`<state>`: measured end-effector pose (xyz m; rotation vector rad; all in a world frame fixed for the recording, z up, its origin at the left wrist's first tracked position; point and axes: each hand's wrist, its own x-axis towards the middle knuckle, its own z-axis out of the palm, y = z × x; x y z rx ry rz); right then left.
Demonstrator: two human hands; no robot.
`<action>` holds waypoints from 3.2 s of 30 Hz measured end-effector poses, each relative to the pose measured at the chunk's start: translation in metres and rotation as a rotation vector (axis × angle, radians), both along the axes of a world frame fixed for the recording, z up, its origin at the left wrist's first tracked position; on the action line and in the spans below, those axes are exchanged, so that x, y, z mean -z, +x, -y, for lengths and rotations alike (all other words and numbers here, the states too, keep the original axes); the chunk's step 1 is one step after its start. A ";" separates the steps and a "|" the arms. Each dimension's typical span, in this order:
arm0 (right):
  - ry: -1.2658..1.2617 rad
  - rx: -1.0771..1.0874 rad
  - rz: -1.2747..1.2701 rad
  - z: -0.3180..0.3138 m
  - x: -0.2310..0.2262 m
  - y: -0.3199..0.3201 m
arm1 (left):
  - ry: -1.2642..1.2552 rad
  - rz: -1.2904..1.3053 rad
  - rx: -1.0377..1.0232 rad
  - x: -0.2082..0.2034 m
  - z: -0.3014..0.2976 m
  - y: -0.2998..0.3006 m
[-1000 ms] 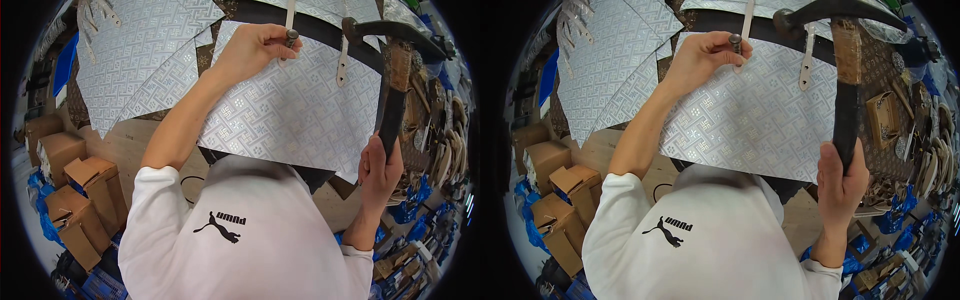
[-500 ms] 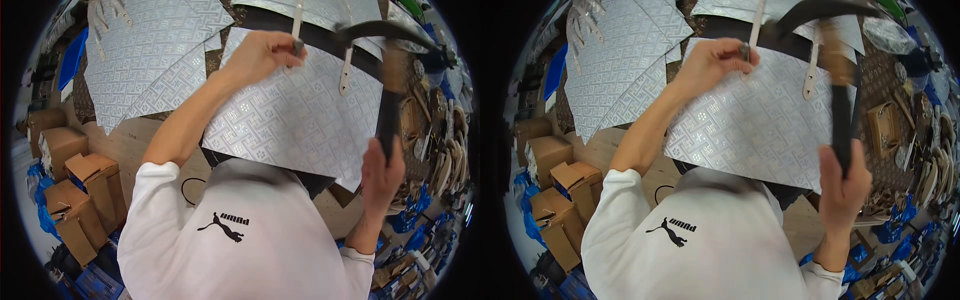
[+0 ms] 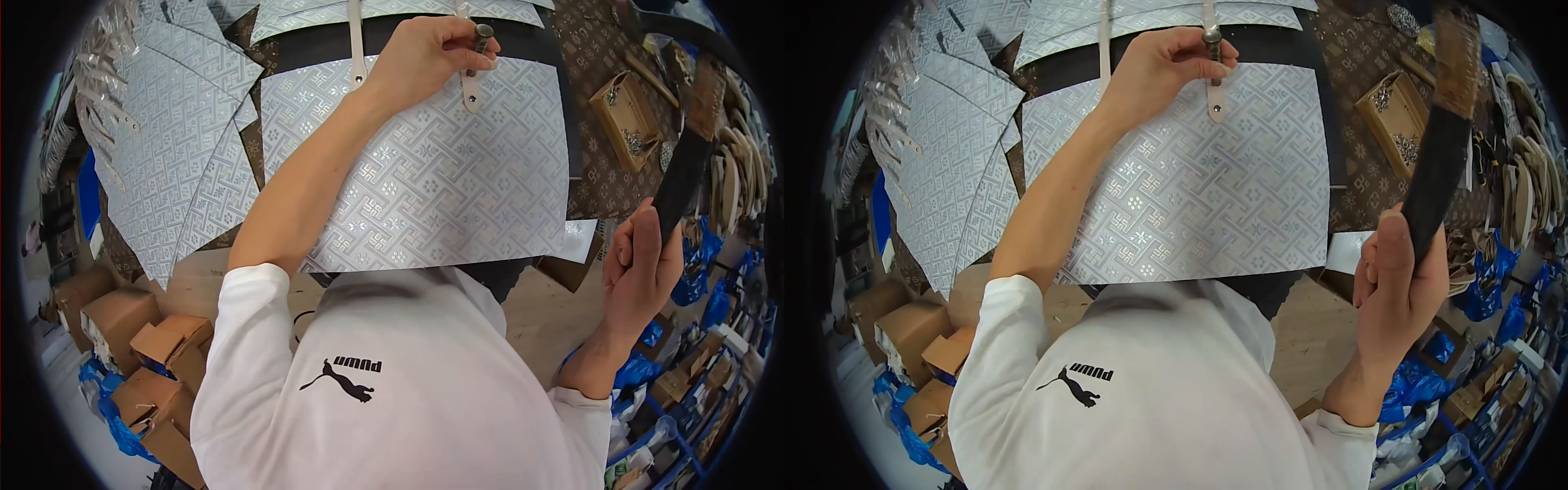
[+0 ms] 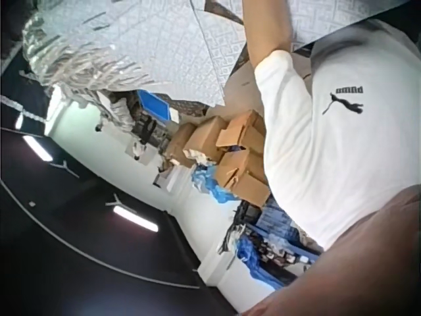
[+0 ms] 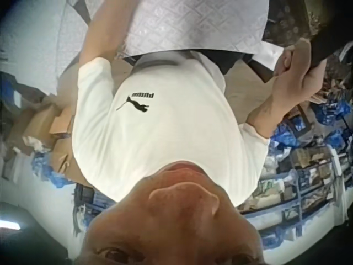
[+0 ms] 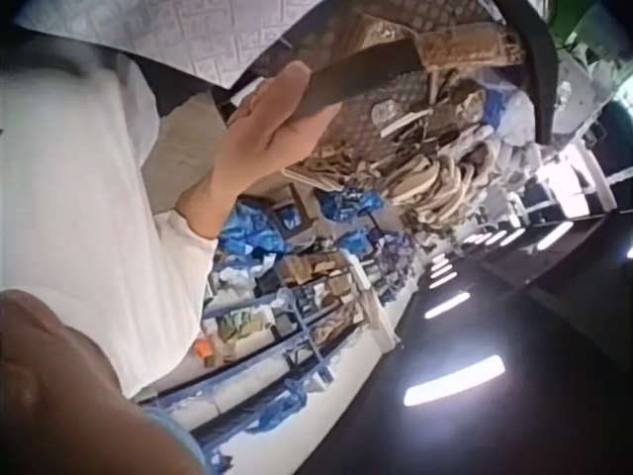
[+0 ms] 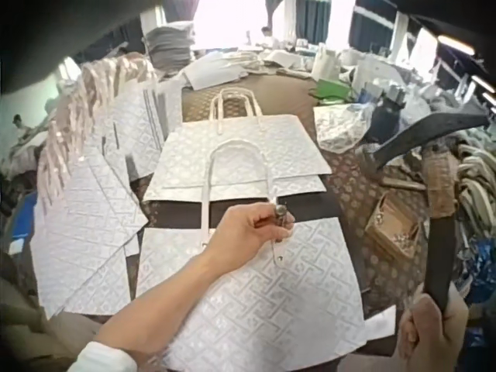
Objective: Attaching handles and metal studs to handbags using a hammer.
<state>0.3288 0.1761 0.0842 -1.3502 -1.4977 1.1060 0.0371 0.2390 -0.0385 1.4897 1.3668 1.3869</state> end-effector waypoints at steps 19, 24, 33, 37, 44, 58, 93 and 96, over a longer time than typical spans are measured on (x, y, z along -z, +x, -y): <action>-0.020 -0.270 0.236 -0.012 0.009 -0.001 | 0.045 0.048 0.030 0.000 0.013 0.000; -0.061 -0.151 0.100 -0.003 0.009 0.010 | -0.047 0.042 0.106 -0.015 0.022 0.006; -0.176 0.379 -0.160 0.008 -0.029 -0.009 | -0.057 0.018 0.099 -0.007 0.027 0.012; 0.371 -0.225 -0.314 0.007 -0.048 0.009 | -0.088 -0.034 0.108 -0.010 0.032 0.012; 0.048 -0.269 0.330 -0.003 0.011 -0.001 | -0.081 -0.044 0.159 -0.005 0.029 0.008; -0.137 0.036 -0.166 -0.019 0.022 0.025 | -0.358 -0.881 -0.281 -0.047 0.106 -0.081; -0.100 -0.061 -0.195 -0.012 0.027 -0.013 | -0.219 -0.695 -0.935 -0.133 0.325 -0.347; -0.078 -0.053 -0.237 -0.018 0.029 0.006 | -0.305 -0.694 -0.861 -0.229 0.313 -0.308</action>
